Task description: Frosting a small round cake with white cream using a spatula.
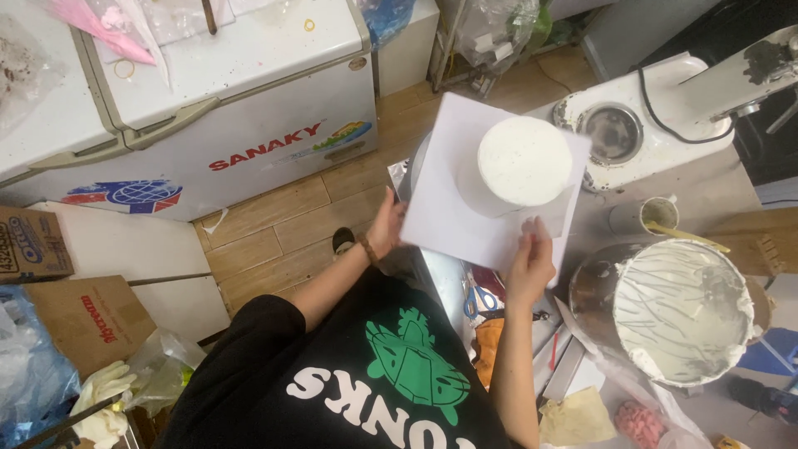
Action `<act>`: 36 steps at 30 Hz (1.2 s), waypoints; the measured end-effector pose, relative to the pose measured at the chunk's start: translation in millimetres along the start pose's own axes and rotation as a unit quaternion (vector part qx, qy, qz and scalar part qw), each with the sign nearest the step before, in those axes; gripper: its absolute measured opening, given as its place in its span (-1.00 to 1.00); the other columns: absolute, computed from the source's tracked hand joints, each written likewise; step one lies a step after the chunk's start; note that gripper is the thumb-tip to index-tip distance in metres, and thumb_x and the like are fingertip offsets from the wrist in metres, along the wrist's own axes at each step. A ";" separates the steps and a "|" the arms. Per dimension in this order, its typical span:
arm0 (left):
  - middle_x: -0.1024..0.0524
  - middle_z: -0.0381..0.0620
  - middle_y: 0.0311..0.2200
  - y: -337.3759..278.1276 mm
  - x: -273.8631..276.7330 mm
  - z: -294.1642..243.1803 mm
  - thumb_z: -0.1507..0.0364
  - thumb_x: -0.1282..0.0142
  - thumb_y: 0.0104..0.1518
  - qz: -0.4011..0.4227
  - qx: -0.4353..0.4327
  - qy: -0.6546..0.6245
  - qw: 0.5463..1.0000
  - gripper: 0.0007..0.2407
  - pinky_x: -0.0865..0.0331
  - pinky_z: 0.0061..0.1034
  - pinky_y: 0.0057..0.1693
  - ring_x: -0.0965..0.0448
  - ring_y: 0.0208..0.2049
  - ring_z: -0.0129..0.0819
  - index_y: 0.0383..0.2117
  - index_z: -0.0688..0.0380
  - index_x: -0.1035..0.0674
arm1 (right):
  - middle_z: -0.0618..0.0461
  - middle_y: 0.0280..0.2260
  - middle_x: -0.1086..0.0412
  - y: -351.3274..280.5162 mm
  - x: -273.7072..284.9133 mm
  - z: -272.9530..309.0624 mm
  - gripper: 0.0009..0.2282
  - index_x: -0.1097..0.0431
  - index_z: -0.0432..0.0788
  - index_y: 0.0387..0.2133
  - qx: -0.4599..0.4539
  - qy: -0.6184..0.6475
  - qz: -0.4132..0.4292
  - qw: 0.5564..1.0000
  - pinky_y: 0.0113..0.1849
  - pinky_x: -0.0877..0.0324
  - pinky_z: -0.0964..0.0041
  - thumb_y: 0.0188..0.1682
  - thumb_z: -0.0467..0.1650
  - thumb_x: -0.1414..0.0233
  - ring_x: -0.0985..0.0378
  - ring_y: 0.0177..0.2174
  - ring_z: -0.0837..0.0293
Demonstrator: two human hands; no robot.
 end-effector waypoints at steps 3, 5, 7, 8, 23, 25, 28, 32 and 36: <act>-0.19 0.36 0.31 -15.7 -19.4 10.7 -0.41 0.63 -0.12 0.081 0.067 -0.007 0.994 0.03 -0.24 0.12 0.29 -0.27 0.32 0.15 0.41 0.16 0.05 | -0.14 -0.06 -0.55 -4.3 -4.4 10.2 -0.70 -0.34 -0.25 0.18 -0.007 -0.041 0.002 0.999 -0.10 -0.46 0.34 0.18 -0.47 0.02 -0.61 -0.12 0.20; -0.05 0.43 0.35 -13.8 -18.2 12.5 -0.42 0.70 -0.20 0.089 0.100 0.004 0.991 0.07 -0.23 0.07 0.35 -0.21 0.36 0.24 0.42 0.13 0.21 | -0.08 -0.09 -0.57 -7.2 -8.5 9.2 -0.69 -0.36 -0.19 0.17 -0.065 -0.064 0.019 0.996 -0.23 -0.44 0.32 0.16 -0.44 0.01 -0.59 -0.27 0.21; -0.06 0.38 0.35 1.5 -1.2 7.5 -0.42 0.71 -0.18 0.065 0.072 -0.003 0.995 0.07 -0.24 0.04 0.35 -0.22 0.35 0.21 0.43 0.16 0.20 | -0.08 -0.12 -0.57 -10.2 -10.5 2.6 -0.69 -0.38 -0.18 0.15 -0.059 -0.079 0.019 0.995 -0.25 -0.43 0.31 0.15 -0.43 0.00 -0.58 -0.30 0.21; -0.06 0.33 0.36 10.4 10.0 1.5 -0.43 0.71 -0.15 0.035 0.044 -0.012 0.998 0.08 -0.25 0.01 0.36 -0.23 0.35 0.17 0.43 0.18 0.20 | -0.08 -0.15 -0.57 -10.3 -12.9 -0.7 -0.70 -0.39 -0.18 0.14 -0.056 -0.092 0.023 0.994 -0.26 -0.43 0.30 0.14 -0.43 -0.01 -0.57 -0.33 0.20; -0.51 0.03 -0.04 17.0 32.6 -35.7 -0.43 0.50 0.00 0.037 -0.056 -0.119 0.991 -0.07 -0.43 -0.22 0.03 -0.53 -0.10 -0.18 0.32 0.04 -0.27 | -0.08 -0.36 -0.55 -169.4 206.2 -136.1 -0.73 -0.46 -0.27 0.01 -0.349 -0.012 0.216 0.912 -0.20 -0.41 0.37 0.03 -0.49 -0.11 -0.59 -0.27 0.21; -0.49 0.01 -0.09 16.3 34.8 -28.7 -0.43 0.50 0.06 0.081 -0.040 -0.112 0.990 -0.07 -0.43 -0.20 0.03 -0.50 -0.16 -0.20 0.34 0.08 -0.28 | -0.06 -0.31 -0.54 -214.7 220.6 -197.5 -0.67 -0.46 -0.25 0.02 -0.389 -0.004 0.236 0.890 -0.21 -0.46 0.33 -0.05 -0.52 -0.11 -0.60 -0.29 0.19; -0.49 -0.02 -0.14 -5.7 0.2 -42.0 -0.43 0.51 0.06 0.124 -0.009 -0.078 0.989 -0.05 -0.45 -0.17 0.05 -0.50 -0.20 -0.22 0.36 0.12 -0.29 | -0.01 -0.22 -0.50 -235.1 222.6 -229.7 -0.61 -0.41 -0.21 0.07 -0.403 -0.005 0.228 0.886 -0.22 -0.47 0.32 -0.08 -0.50 -0.12 -0.58 -0.28 0.20; -0.57 0.08 -0.02 -8.9 1.9 -43.1 -0.42 0.57 -0.08 0.076 -0.008 0.012 0.997 0.02 -0.41 -0.22 0.05 -0.55 -0.14 -0.19 0.33 0.17 -0.28 | 0.00 -0.21 -0.54 -210.2 250.4 -247.6 -0.70 -0.47 -0.18 0.10 -0.336 -0.271 0.101 0.896 -0.15 -0.45 0.25 0.10 -0.40 -0.11 -0.57 -0.25 0.16; -0.53 0.17 0.02 -10.8 7.3 -51.3 -0.44 0.56 -0.03 0.068 -0.036 0.021 0.997 0.04 -0.37 -0.19 0.10 -0.51 -0.08 -0.15 0.34 0.26 -0.27 | -0.05 -0.05 -0.42 -164.6 313.9 -263.6 -0.77 -0.38 -0.28 0.05 -0.301 0.025 -0.203 0.931 -0.11 -0.51 0.24 0.21 -0.39 -0.05 -0.52 -0.12 0.12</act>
Point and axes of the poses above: each hand's wrist, its own y-axis towards the middle knuckle, its own x-axis out of the back of the hand, z = x × y, the point moved 8 cm from there along y, towards the middle knuckle
